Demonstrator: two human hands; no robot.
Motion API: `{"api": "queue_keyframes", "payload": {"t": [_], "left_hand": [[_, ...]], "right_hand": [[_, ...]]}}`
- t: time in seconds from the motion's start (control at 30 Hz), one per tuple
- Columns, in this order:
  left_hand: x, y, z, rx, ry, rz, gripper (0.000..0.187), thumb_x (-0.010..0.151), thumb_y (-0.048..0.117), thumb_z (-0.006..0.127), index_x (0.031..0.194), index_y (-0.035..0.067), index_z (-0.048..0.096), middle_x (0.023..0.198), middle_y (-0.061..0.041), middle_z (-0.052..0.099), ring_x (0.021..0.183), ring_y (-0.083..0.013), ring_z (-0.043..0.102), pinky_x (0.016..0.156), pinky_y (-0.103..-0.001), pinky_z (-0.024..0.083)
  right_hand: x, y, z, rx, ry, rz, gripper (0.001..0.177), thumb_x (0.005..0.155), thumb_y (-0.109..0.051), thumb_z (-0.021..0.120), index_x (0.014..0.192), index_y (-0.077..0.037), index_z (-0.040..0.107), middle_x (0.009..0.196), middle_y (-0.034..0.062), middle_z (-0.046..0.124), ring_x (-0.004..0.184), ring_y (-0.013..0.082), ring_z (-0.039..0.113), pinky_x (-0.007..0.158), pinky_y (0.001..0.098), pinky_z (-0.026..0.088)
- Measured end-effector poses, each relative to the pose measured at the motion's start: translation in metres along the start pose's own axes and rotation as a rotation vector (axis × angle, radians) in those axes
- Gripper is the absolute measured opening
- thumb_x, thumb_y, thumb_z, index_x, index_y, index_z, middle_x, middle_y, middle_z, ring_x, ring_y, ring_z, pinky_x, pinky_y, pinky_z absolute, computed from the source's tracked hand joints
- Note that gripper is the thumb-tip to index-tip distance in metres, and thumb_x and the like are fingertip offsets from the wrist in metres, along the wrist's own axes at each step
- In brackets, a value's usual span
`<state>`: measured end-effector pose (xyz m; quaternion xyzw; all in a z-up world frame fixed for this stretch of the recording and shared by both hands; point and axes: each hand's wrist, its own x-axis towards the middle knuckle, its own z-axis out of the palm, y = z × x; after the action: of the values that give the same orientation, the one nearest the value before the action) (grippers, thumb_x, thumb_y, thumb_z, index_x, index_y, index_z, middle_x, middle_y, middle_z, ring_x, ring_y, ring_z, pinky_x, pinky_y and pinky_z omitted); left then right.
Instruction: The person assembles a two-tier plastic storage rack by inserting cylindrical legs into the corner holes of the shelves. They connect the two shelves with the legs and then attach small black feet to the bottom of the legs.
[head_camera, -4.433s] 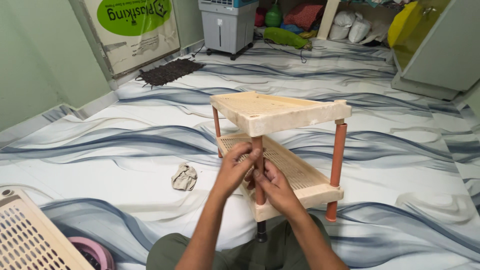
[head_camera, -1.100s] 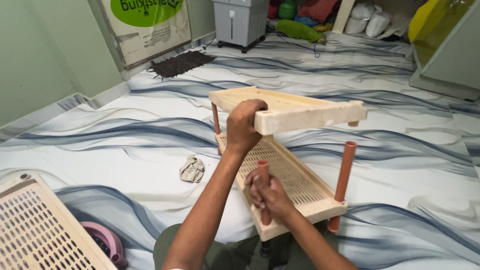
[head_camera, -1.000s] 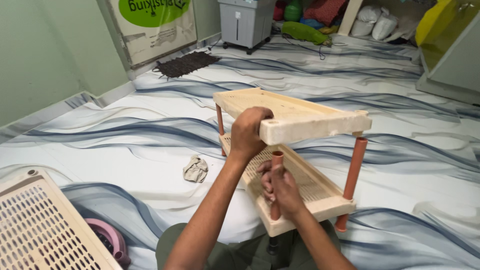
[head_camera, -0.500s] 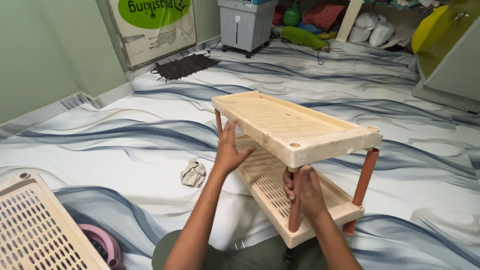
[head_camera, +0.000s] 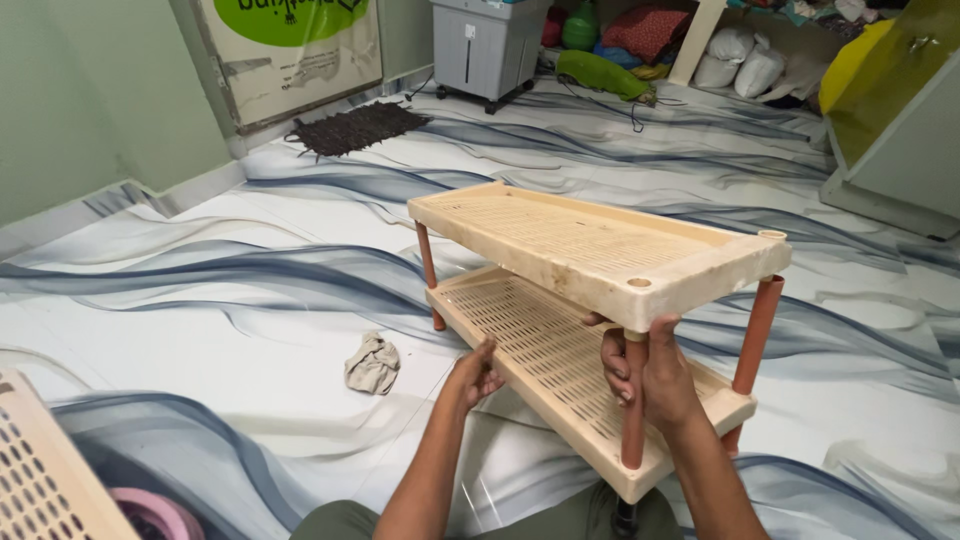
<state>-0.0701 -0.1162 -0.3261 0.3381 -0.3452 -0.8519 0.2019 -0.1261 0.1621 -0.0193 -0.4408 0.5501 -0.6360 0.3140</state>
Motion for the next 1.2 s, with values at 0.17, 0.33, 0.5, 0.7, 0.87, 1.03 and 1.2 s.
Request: {"api": "queue_keyframes", "payload": {"t": [0.17, 0.33, 0.5, 0.7, 0.87, 1.03, 1.2], "left_hand": [[0.019, 0.001, 0.012, -0.002, 0.083, 0.082, 0.046, 0.09, 0.037, 0.08, 0.108, -0.004, 0.071, 0.079, -0.009, 0.068, 0.056, -0.0135, 0.057, 0.05, -0.026, 0.057], [0.005, 0.01, 0.012, 0.009, 0.175, 0.152, 0.041, 0.09, 0.03, 0.077, 0.108, -0.006, 0.068, 0.084, -0.011, 0.074, 0.068, -0.016, 0.073, 0.058, -0.027, 0.064], [0.005, -0.011, 0.009, -0.019, 0.287, 0.22, 0.037, 0.089, 0.02, 0.079, 0.109, -0.008, 0.066, 0.088, -0.015, 0.072, 0.07, -0.0212, 0.071, 0.059, -0.035, 0.063], [0.021, -0.081, -0.002, -0.057, 0.414, 0.211, 0.037, 0.086, 0.013, 0.08, 0.11, 0.0, 0.054, 0.091, -0.015, 0.07, 0.07, -0.0225, 0.068, 0.056, -0.037, 0.06], [0.027, -0.119, -0.009, -0.115, 0.153, 0.185, 0.041, 0.097, 0.015, 0.079, 0.114, -0.012, 0.054, 0.094, -0.021, 0.059, 0.072, -0.0265, 0.061, 0.06, -0.04, 0.068], [0.01, -0.108, -0.053, 0.288, 0.148, -0.051, 0.059, 0.088, 0.038, 0.075, 0.135, 0.014, 0.05, 0.112, -0.008, 0.07, 0.093, -0.0251, 0.071, 0.064, -0.036, 0.059], [-0.011, -0.028, -0.128, 0.521, 0.268, 0.216, 0.069, 0.088, 0.046, 0.074, 0.138, 0.0, 0.061, 0.102, -0.014, 0.07, 0.081, -0.0237, 0.063, 0.06, -0.038, 0.05]], "right_hand": [[0.022, 0.014, -0.03, 0.035, -0.038, -0.023, 0.106, 0.085, -0.087, 0.023, 0.123, 0.004, 0.06, 0.061, -0.0022, 0.038, 0.043, 0.0076, 0.038, 0.039, 0.0238, 0.038], [0.044, 0.061, -0.083, 0.128, 0.019, -0.058, 0.094, 0.09, -0.085, 0.026, 0.112, 0.001, 0.06, 0.06, 0.0024, 0.044, 0.042, 0.0132, 0.041, 0.04, 0.0279, 0.039], [0.054, 0.127, -0.144, 0.12, 0.283, -0.136, 0.066, 0.107, -0.063, 0.029, 0.1, -0.003, 0.055, 0.066, 0.0045, 0.045, 0.056, 0.0169, 0.042, 0.054, 0.0341, 0.039], [0.047, 0.216, -0.182, 0.327, 0.667, -0.218, 0.054, 0.111, -0.054, 0.027, 0.111, -0.008, 0.055, 0.078, 0.0046, 0.052, 0.069, 0.0198, 0.049, 0.064, 0.0369, 0.043], [0.039, 0.245, -0.204, 0.272, 0.88, -0.234, 0.052, 0.108, -0.051, 0.025, 0.128, -0.011, 0.054, 0.102, 0.002, 0.063, 0.088, 0.0174, 0.059, 0.077, 0.0355, 0.049], [0.014, 0.267, -0.211, 0.129, 1.007, -0.195, 0.054, 0.116, -0.053, 0.03, 0.128, -0.006, 0.054, 0.108, 0.0033, 0.06, 0.098, 0.0161, 0.054, 0.089, 0.0346, 0.044], [-0.026, 0.319, -0.161, 0.168, 1.329, -0.244, 0.041, 0.113, -0.049, 0.047, 0.127, -0.01, 0.048, 0.12, -0.0008, 0.059, 0.112, 0.0116, 0.06, 0.094, 0.0304, 0.05]]}}
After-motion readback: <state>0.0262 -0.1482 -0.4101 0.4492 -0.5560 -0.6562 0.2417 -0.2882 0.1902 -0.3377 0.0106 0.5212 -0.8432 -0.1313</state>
